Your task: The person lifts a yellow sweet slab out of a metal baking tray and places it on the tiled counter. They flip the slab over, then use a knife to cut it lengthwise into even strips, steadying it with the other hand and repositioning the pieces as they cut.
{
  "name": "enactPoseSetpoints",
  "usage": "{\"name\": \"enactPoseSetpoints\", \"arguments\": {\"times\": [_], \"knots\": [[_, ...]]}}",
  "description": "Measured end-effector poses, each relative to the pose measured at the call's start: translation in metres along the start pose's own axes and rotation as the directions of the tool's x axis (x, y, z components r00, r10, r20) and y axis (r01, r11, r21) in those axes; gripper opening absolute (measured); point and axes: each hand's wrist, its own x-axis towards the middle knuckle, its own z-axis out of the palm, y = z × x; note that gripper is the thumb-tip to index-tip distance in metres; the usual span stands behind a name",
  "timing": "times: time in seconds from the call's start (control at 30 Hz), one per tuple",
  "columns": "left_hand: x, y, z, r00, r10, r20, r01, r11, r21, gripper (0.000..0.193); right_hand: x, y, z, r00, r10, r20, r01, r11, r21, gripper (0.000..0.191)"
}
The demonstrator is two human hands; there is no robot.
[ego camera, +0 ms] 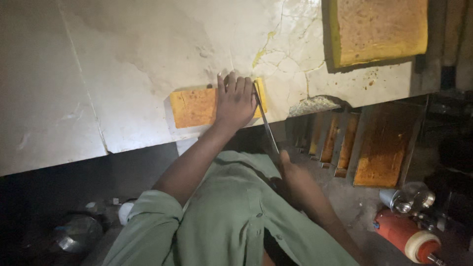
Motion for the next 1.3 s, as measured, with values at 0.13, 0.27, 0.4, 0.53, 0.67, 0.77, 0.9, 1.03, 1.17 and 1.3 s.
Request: {"name": "enactPoseSetpoints", "arguments": {"times": [0.13, 0.27, 0.4, 0.53, 0.67, 0.77, 0.9, 1.03, 1.17, 1.3], "knots": [[0.001, -0.002, 0.003, 1.0, -0.002, 0.004, 0.002, 1.0, -0.016, 0.055, 0.078, 0.021, 0.046, 0.972, -0.139, -0.188, 0.125, 0.988, -0.086, 0.071], [-0.006, -0.006, 0.006, 0.992, 0.072, -0.108, -0.073, 0.997, -0.008, 0.061, 0.134, 0.013, 0.035, 0.936, -0.223, -0.273, 0.197, 0.973, -0.12, 0.066], [-0.01, -0.008, 0.006, 0.969, 0.09, -0.228, -0.075, 0.994, 0.077, 0.062, 0.14, -0.026, -0.011, 0.923, -0.195, -0.33, 0.186, 0.981, -0.06, 0.06], [-0.013, -0.01, 0.003, 0.989, 0.02, -0.147, -0.015, 0.999, 0.034, 0.059, 0.094, -0.055, -0.024, 0.895, -0.231, -0.381, 0.252, 0.968, 0.003, 0.045], [-0.013, -0.01, 0.004, 0.997, 0.036, -0.072, -0.032, 0.998, 0.061, 0.057, 0.012, -0.028, -0.007, 0.968, -0.19, -0.167, 0.202, 0.977, 0.064, 0.067], [-0.009, -0.009, 0.007, 0.999, -0.03, 0.025, 0.028, 0.999, 0.046, 0.055, 0.008, -0.008, 0.014, 0.999, -0.008, 0.045, 0.007, 1.0, 0.029, 0.093], [-0.009, -0.011, 0.01, 1.0, 0.005, -0.024, -0.004, 0.999, 0.032, 0.062, 0.08, -0.002, 0.04, 0.959, -0.132, -0.249, 0.129, 0.991, -0.027, 0.066], [-0.019, -0.015, 0.004, 0.986, 0.056, -0.159, -0.052, 0.998, 0.033, 0.061, 0.138, -0.01, 0.022, 0.943, -0.164, -0.289, 0.159, 0.986, -0.04, 0.058], [-0.021, -0.013, -0.004, 0.961, 0.053, -0.272, -0.025, 0.994, 0.104, 0.061, 0.127, -0.051, -0.023, 0.923, -0.195, -0.331, 0.206, 0.979, 0.0, 0.068], [-0.02, -0.014, -0.008, 0.988, 0.009, -0.155, -0.004, 0.999, 0.036, 0.061, 0.05, -0.07, -0.029, 0.96, -0.145, -0.241, 0.154, 0.988, 0.019, 0.075]]}}
